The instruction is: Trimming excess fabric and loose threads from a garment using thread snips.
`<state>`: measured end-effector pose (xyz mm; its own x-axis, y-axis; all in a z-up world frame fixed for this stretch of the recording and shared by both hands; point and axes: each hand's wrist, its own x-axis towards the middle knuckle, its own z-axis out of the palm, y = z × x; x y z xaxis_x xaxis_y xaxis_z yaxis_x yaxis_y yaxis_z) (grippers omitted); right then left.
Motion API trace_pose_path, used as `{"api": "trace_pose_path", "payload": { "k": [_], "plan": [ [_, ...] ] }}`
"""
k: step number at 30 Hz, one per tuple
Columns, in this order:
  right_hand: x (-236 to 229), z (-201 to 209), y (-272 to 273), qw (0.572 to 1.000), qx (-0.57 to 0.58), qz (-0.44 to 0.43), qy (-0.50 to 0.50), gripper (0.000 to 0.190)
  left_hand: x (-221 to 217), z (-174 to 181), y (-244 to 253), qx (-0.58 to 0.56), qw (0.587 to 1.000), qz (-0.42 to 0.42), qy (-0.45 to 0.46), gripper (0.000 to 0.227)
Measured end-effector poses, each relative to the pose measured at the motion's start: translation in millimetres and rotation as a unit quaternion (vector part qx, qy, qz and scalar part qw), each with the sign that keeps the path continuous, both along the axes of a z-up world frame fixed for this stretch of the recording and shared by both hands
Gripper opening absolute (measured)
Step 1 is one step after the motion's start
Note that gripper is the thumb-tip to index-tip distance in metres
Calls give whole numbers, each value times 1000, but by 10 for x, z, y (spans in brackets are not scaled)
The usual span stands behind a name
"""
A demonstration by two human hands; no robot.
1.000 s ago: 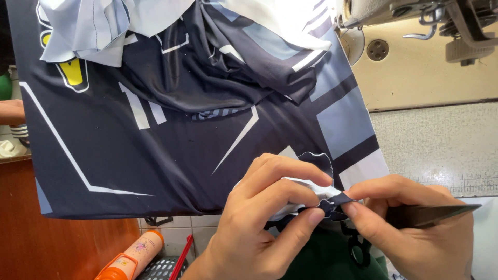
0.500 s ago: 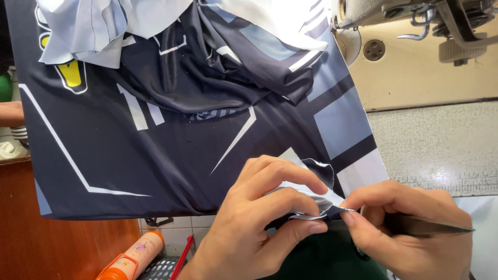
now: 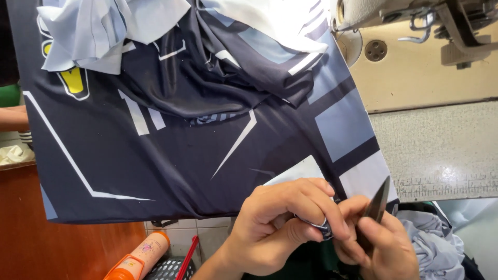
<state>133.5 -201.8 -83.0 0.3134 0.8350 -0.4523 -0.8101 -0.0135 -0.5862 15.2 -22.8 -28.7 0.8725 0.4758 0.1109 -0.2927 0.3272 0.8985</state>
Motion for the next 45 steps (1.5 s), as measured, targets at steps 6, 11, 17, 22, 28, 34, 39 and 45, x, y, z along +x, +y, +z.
{"api": "trace_pose_path", "payload": {
  "k": [6, 11, 17, 22, 28, 34, 39, 45],
  "plan": [
    [197, 232, -216, 941, -29, 18, -335, 50, 48, 9, 26, -10, 998, 11, -55, 13],
    [552, -118, -485, 541, -306, 716, -317, 70, 14, 62, 60, 78, 997, 11, -23, 14],
    [455, -18, -351, 547, -295, 695, -362, 66, -1, -5, 54, 105, 994, 17, -39, 12],
    [446, -59, -342, 566, -296, 677, -366, 66, -6, 2, 71, 106, 994, 16, -36, 13],
    [497, -197, -505, 612, -222, 648, -395, 63, -15, -6, 69, 115, 993, 16, -37, 15],
    [438, 117, -292, 602, -324, 635, -360, 56, -12, 27, 89, 173, 984, 27, -30, 17],
    [351, 331, -55, 547, -459, 632, -302, 52, -6, 143, 155, 249, 968, 34, -7, 25],
    [431, 253, -280, 778, -271, 487, -289, 89, 6, 255, 231, 301, 953, 13, 13, 30]
  ]
}}
